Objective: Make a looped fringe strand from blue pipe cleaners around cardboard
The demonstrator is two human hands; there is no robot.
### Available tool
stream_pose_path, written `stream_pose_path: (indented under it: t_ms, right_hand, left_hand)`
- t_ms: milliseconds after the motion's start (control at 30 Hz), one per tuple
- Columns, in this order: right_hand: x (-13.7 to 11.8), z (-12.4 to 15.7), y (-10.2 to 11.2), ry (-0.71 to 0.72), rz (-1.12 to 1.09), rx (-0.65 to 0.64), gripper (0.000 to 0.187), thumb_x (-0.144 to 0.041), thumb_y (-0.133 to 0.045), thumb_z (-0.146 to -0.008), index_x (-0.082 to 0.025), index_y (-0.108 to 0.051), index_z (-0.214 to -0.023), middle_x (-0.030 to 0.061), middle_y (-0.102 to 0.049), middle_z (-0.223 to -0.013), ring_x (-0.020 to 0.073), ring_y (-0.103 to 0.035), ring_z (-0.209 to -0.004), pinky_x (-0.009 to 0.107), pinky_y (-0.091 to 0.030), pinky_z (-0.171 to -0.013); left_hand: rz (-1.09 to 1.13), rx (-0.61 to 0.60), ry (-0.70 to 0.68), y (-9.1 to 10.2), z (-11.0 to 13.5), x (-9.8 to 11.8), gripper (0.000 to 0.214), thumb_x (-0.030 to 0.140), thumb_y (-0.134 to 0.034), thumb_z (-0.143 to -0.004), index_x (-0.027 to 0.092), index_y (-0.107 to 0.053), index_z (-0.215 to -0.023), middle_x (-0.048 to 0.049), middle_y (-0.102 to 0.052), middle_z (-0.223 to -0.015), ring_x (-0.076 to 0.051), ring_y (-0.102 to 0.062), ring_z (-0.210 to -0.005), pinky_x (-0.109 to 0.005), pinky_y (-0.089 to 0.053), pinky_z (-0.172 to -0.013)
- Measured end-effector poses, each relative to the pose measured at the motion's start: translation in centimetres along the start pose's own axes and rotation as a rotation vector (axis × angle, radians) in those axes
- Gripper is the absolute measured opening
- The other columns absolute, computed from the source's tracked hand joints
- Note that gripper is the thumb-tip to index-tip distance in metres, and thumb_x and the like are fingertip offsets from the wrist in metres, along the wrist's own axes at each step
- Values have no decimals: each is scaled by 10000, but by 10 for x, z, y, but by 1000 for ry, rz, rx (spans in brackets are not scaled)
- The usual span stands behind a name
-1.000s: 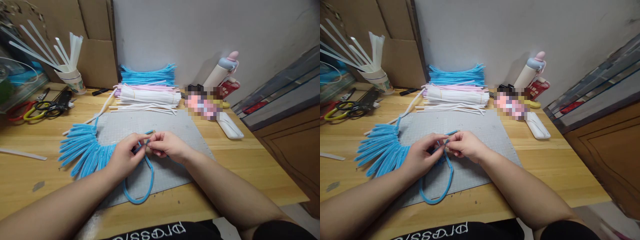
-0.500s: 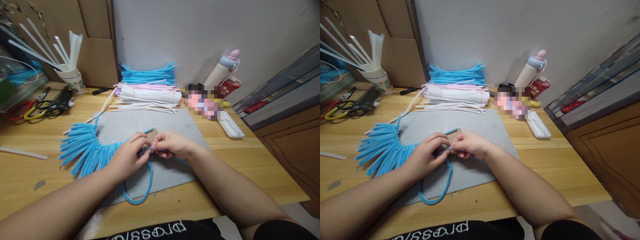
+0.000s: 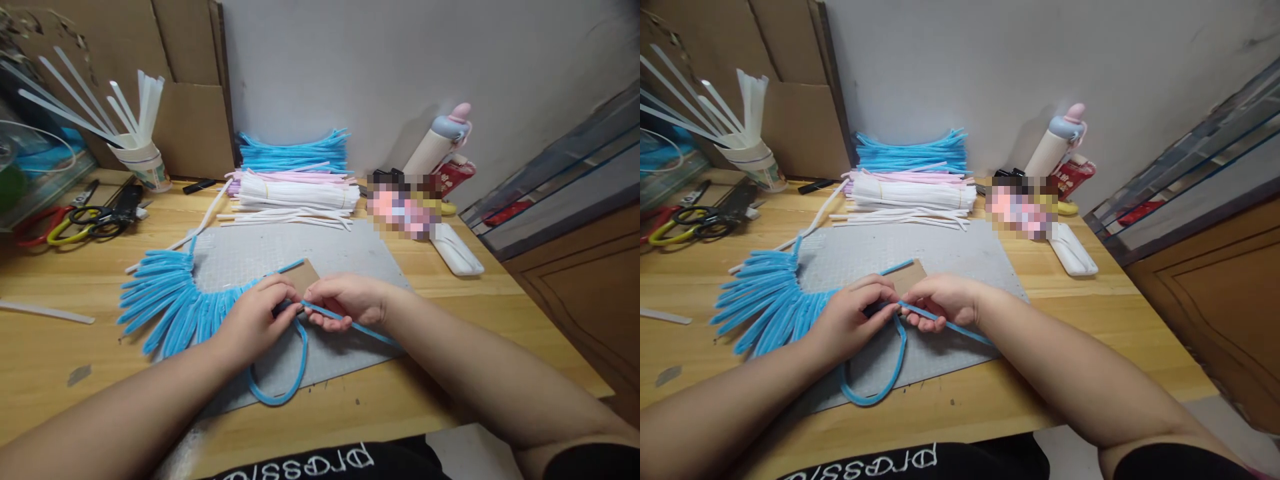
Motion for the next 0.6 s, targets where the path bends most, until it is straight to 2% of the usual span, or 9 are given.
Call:
stream_pose_path:
  t_ms: [100,167,400,600]
  right_hand:
    - [13,1,-2,-136,-183,-87,139,-243,-621,-730,-133,-538,-749,-27,-530,-590,15,-397,-373,108,-186,-297]
    - [16,2,-3,-168,-256,-108,143,-219,-637,-716,-138,-535,-776,-38,-523,-586,7,-374,-369,94,-190,-301]
    - [20,5,-8,-154,-344,-143,113,-194,-613,-736,-143,-516,-759,-34,-530,-603,10,-391,-389,95,-208,-311]
    - [21,3,-7,-117,-310,-151,158,-216,-614,-710,-156,-476,-759,-58,-503,-597,-2,-337,-364,111,-162,-312]
  left_hand:
    - [-19,-12,-38,-1,1,4,74,143,-533,-870,182,-594,-885,-48,-602,-923,-159,-584,-870,-291,-484,-755]
    - [-31,-27,-45,-2,2,4,75,141,-528,-870,187,-581,-896,-46,-600,-925,-163,-581,-875,-296,-484,-753]
    - [-66,-61,-77,-6,4,3,125,116,-496,-873,201,-560,-940,-31,-589,-894,-160,-571,-845,-288,-474,-717]
    - [-39,-96,-68,-6,4,4,94,188,-488,-913,186,-574,-951,-42,-585,-888,-164,-567,-844,-294,-471,-720]
Point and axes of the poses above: each hand's wrist, its own z-axis away from the middle knuckle, its own y-axis out of the back of the hand, x = y × z, the point moved 7 cm from there along -z, towards the middle knuckle
